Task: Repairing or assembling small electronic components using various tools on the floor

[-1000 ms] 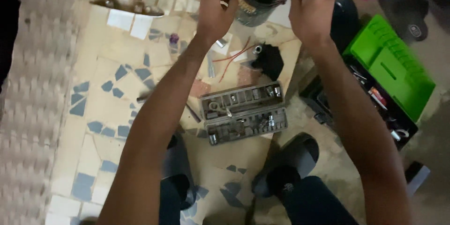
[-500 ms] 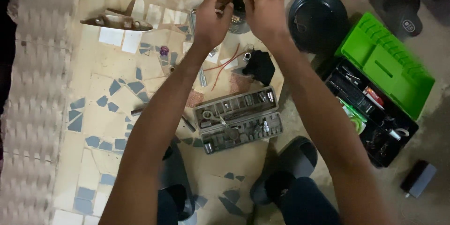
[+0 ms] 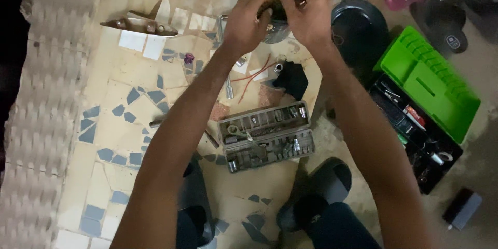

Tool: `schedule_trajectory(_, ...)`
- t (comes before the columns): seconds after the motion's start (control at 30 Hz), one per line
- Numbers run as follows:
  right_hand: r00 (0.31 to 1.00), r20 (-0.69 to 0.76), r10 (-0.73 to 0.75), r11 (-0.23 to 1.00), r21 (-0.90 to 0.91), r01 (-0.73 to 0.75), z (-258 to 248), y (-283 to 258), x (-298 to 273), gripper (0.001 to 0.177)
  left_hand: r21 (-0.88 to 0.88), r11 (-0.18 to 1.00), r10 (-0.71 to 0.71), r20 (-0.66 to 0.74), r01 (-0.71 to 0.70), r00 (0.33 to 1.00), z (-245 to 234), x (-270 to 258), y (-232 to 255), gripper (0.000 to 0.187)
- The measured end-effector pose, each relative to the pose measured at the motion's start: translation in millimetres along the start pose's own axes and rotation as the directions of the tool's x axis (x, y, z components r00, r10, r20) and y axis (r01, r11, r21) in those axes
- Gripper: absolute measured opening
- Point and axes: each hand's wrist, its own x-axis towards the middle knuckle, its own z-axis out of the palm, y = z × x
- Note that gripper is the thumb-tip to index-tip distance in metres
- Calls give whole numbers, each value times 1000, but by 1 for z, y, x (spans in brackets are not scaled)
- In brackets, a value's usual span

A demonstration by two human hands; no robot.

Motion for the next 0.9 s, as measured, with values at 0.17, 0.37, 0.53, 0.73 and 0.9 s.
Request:
schedule_trajectory(0.17,997,-78,-24,998,-62,19,-7,3,3,18,24,1000,3,-90,-1,996,-1,14,2,26)
schedule_trajectory(0.37,1000,-28,5,993,-114,-8,9,14,-1,12,29,993,-109,-111,113,988,-3,2,-14,19)
schedule_trajectory(0.53,999,49,11,993,-121,-5,37,26,-10,19,39,969,-241,-51,243,969,-2,-20,-31,19)
schedule_trajectory(0.73,987,157,22,988,-153,2,65,37,-18,20,83,972,-225,26,222,974,0,-33,-43,42)
schedule_trajectory(0.9,982,155,104,986,-147,-82,84,48,-26,29,55,953,-302,61,299,951,-1,-43,-52,45)
